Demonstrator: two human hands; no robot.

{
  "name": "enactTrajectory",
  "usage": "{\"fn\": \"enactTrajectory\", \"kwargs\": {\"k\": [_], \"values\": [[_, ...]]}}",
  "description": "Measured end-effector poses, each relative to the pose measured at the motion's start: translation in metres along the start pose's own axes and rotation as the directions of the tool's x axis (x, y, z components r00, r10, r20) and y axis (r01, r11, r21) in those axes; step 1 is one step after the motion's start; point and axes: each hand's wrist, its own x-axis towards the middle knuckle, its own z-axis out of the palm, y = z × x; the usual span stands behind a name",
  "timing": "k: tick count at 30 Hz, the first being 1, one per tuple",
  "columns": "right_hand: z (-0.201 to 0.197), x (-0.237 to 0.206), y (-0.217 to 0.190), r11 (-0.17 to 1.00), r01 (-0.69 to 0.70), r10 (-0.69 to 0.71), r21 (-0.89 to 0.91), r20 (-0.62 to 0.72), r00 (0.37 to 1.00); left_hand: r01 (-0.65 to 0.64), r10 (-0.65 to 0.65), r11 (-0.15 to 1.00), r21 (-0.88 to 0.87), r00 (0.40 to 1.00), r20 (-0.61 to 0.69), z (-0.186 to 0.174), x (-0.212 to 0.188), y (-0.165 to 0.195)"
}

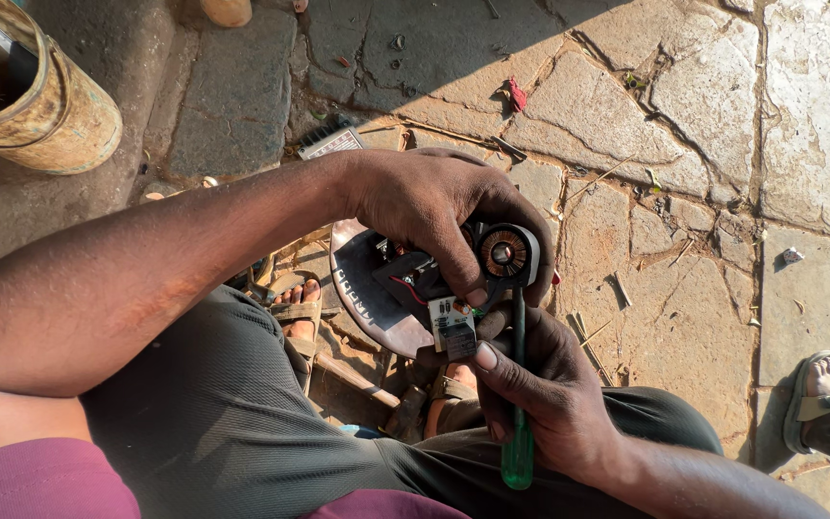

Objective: The person disassembles a small electrical component, likely a fan capacitor, using a screwdriver and pliers. They remove the casing, strip wires, and manipulate internal coils and terminals while seated on a stool in a workshop.

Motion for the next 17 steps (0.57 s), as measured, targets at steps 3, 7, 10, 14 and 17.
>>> {"fn": "enactTrajectory", "kwargs": {"k": [3,7,10,14,17], "values": [[-0.0002,0.0000,0.0009,1.000,0.005,-0.005,0.015,0.027,1.000,0.010,-0.010,1.000,-0.001,1.000,-0.001,0.0001,-0.0009,-0.0009],[0.0000,0.0033,0.0033,1.000,-0.005,0.005,0.026,0.030,1.000,0.001,-0.001,1.000,0.002,1.000,0.000,-0.0024,-0.0041,-0.0047],[-0.0002,0.0054,0.0027,1.000,-0.007,0.007,0.018,0.025,1.000,-0.006,0.006,1.000,0.015,1.000,-0.001,-0.0037,-0.0042,-0.0050],[-0.0013,0.0063,0.0025,1.000,-0.013,0.013,-0.002,0.013,1.000,0.001,-0.001,1.000,0.010,1.000,-0.011,-0.0045,-0.0043,-0.0058],[-0.0020,0.0069,0.0032,1.000,-0.008,0.007,0.007,0.027,1.000,-0.005,0.006,1.000,0.018,1.000,-0.006,-0.0051,-0.0041,-0.0068]]}}
